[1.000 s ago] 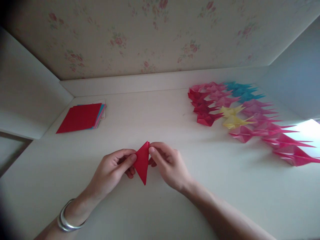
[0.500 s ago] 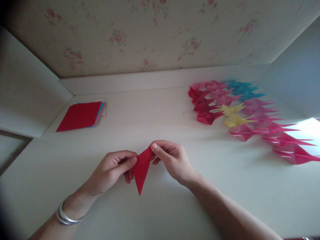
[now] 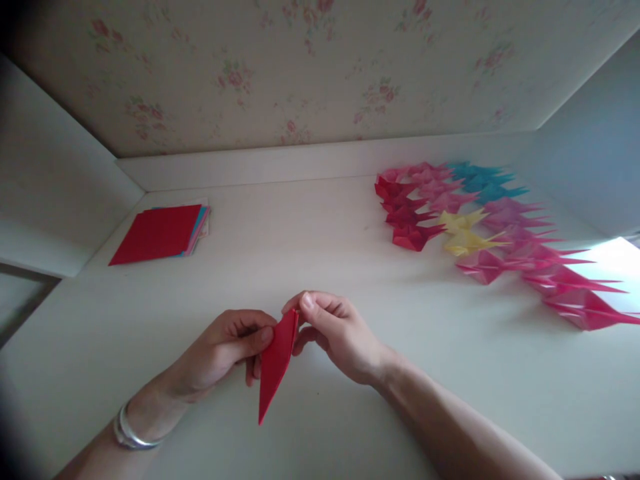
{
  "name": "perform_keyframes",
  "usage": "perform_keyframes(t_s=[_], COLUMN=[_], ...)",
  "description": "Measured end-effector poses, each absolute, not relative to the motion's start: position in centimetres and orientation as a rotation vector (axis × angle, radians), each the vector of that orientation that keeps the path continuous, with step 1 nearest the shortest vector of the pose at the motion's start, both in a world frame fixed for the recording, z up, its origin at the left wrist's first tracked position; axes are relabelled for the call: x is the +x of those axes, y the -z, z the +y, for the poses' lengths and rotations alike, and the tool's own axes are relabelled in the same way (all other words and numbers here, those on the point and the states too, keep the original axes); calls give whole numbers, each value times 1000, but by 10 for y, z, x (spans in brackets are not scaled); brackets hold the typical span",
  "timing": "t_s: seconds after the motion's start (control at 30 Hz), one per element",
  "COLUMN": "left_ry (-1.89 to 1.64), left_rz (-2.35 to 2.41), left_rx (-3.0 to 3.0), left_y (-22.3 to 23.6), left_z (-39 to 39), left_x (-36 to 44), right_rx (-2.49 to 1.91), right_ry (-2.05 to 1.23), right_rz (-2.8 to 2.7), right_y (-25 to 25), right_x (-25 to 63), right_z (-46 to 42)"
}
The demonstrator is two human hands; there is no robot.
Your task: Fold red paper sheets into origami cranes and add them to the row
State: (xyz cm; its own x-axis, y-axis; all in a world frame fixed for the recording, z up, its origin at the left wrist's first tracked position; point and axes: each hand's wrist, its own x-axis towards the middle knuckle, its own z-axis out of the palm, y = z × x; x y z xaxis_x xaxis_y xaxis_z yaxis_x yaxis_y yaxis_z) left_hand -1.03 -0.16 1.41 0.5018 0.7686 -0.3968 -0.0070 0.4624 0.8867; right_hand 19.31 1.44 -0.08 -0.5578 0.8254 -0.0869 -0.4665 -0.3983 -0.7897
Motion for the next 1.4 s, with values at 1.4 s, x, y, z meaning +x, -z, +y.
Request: perform_keyframes(t_s=[1.4], left_ry=[-969], left_rz=[1352], left_rx=[1253], left_y=[-10], left_z=[-7], left_x=[1], right_rx=[-897], right_ry=[-1684], right_rz=[-1443], right_y=[-12], right_x=[185], right_z=[11])
